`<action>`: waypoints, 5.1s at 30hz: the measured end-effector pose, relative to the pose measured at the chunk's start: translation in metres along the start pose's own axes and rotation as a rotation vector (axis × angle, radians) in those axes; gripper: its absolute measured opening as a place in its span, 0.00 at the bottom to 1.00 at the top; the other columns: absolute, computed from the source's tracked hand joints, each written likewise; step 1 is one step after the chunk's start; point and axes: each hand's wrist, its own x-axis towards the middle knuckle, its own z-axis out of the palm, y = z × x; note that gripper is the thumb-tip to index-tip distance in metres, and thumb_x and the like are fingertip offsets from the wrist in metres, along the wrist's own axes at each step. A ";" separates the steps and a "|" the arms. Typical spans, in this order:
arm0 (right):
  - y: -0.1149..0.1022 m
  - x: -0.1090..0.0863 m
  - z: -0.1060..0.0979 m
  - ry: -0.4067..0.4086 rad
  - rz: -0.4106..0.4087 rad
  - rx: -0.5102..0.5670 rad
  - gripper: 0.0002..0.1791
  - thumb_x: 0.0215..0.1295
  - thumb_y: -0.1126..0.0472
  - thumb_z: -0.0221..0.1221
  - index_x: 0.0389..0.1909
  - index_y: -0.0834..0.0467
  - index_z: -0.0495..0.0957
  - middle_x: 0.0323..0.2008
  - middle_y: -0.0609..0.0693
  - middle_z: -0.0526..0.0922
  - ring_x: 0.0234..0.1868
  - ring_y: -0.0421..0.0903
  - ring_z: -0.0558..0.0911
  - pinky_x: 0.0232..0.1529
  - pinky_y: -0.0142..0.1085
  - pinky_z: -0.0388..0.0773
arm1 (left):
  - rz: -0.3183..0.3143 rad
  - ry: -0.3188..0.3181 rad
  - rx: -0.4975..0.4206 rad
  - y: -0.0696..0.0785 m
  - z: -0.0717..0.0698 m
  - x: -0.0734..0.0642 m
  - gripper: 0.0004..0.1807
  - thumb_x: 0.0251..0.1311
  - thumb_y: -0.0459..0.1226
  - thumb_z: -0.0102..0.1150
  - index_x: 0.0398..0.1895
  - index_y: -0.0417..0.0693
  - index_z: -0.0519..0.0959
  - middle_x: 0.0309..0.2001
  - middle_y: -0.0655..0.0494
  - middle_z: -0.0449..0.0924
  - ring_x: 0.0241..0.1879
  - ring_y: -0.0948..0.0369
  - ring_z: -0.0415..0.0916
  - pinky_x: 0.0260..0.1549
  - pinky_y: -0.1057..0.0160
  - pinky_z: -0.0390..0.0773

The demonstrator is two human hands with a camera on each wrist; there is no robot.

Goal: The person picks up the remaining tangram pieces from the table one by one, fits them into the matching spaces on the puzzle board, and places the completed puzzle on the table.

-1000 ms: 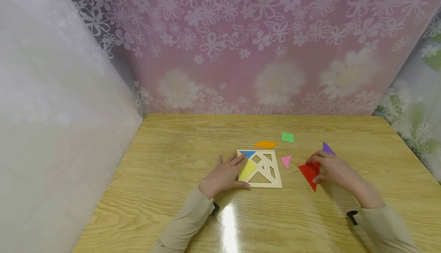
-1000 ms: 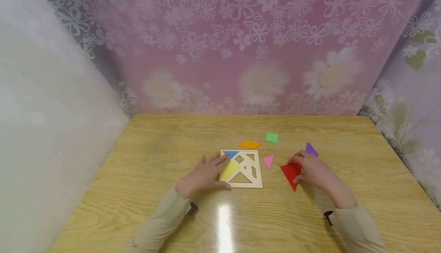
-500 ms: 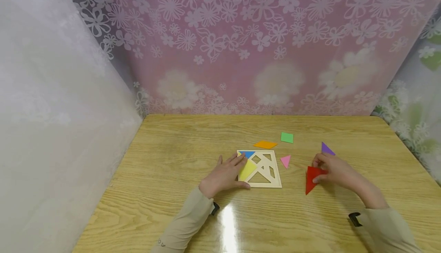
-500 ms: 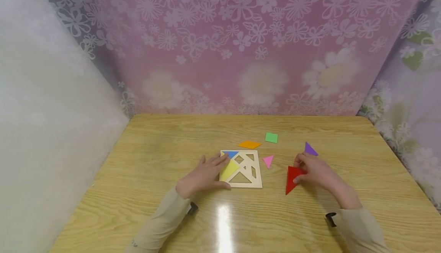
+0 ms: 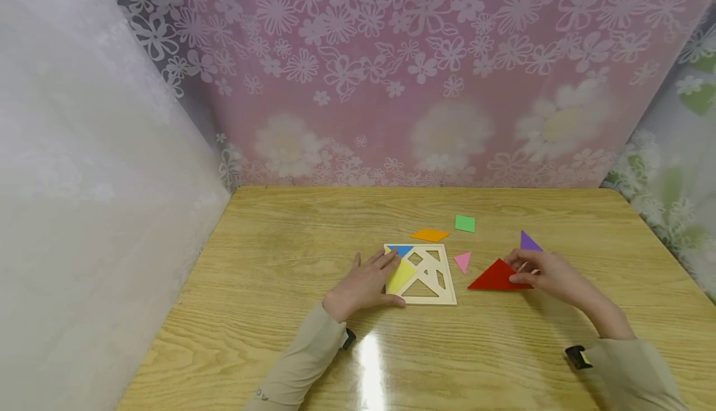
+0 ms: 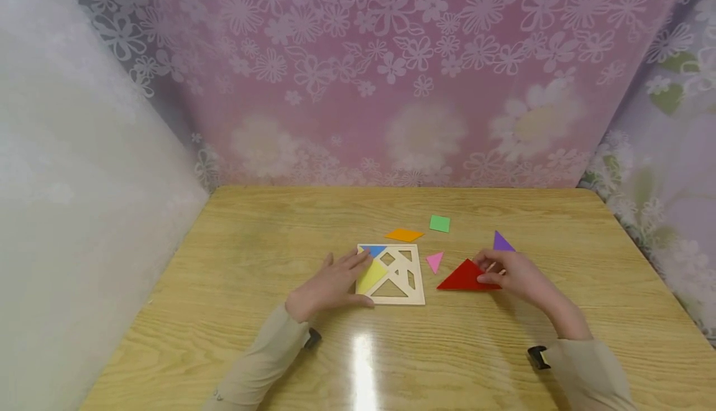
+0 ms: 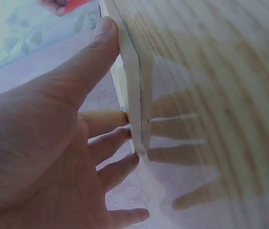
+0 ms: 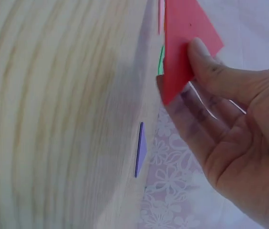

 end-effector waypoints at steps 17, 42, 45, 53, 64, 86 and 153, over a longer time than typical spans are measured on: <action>-0.019 0.016 0.010 0.092 0.068 0.119 0.26 0.66 0.67 0.65 0.65 0.59 0.75 0.44 0.60 0.84 0.34 0.46 0.88 0.24 0.34 0.78 | -0.001 -0.013 -0.017 0.000 -0.001 0.000 0.52 0.62 0.63 0.59 0.81 0.47 0.53 0.82 0.55 0.45 0.81 0.53 0.42 0.72 0.33 0.50; -0.074 0.060 0.050 -0.036 0.003 0.134 0.21 0.65 0.69 0.65 0.59 0.59 0.80 0.38 0.50 0.84 0.36 0.45 0.83 0.31 0.33 0.76 | -0.016 -0.018 -0.014 -0.001 -0.003 0.002 0.51 0.62 0.64 0.60 0.81 0.49 0.54 0.82 0.57 0.46 0.81 0.54 0.43 0.72 0.32 0.48; -0.081 0.063 0.053 -0.046 -0.001 0.126 0.22 0.64 0.68 0.66 0.59 0.59 0.80 0.38 0.50 0.84 0.33 0.43 0.81 0.30 0.32 0.76 | -0.016 -0.018 -0.013 -0.001 -0.002 0.002 0.51 0.62 0.64 0.59 0.81 0.49 0.54 0.82 0.57 0.46 0.81 0.54 0.43 0.72 0.32 0.49; -0.094 0.068 0.063 -0.095 -0.013 0.106 0.22 0.61 0.69 0.68 0.57 0.60 0.82 0.34 0.48 0.82 0.25 0.39 0.78 0.25 0.30 0.73 | -0.017 -0.015 -0.005 -0.002 -0.001 0.003 0.51 0.62 0.64 0.59 0.81 0.49 0.55 0.82 0.57 0.46 0.81 0.54 0.43 0.72 0.32 0.49; -0.103 0.069 0.072 -0.095 -0.030 0.119 0.19 0.59 0.69 0.70 0.51 0.57 0.83 0.32 0.47 0.82 0.27 0.39 0.81 0.26 0.33 0.77 | -0.016 -0.006 0.001 -0.001 -0.001 0.003 0.51 0.62 0.64 0.60 0.81 0.48 0.56 0.82 0.56 0.47 0.80 0.54 0.43 0.72 0.33 0.48; -0.115 0.066 0.082 -0.058 -0.045 -0.014 0.18 0.58 0.69 0.71 0.51 0.59 0.84 0.32 0.45 0.81 0.27 0.36 0.77 0.26 0.30 0.74 | -0.012 0.002 0.026 -0.001 0.000 0.003 0.52 0.61 0.65 0.60 0.80 0.48 0.56 0.81 0.55 0.49 0.80 0.53 0.44 0.72 0.32 0.49; -0.086 0.129 0.055 0.045 0.079 -0.243 0.16 0.69 0.60 0.65 0.53 0.62 0.84 0.47 0.59 0.84 0.41 0.56 0.85 0.41 0.50 0.83 | -0.015 -0.012 0.037 0.001 -0.001 0.003 0.52 0.62 0.65 0.59 0.81 0.48 0.55 0.81 0.56 0.48 0.80 0.53 0.43 0.72 0.33 0.49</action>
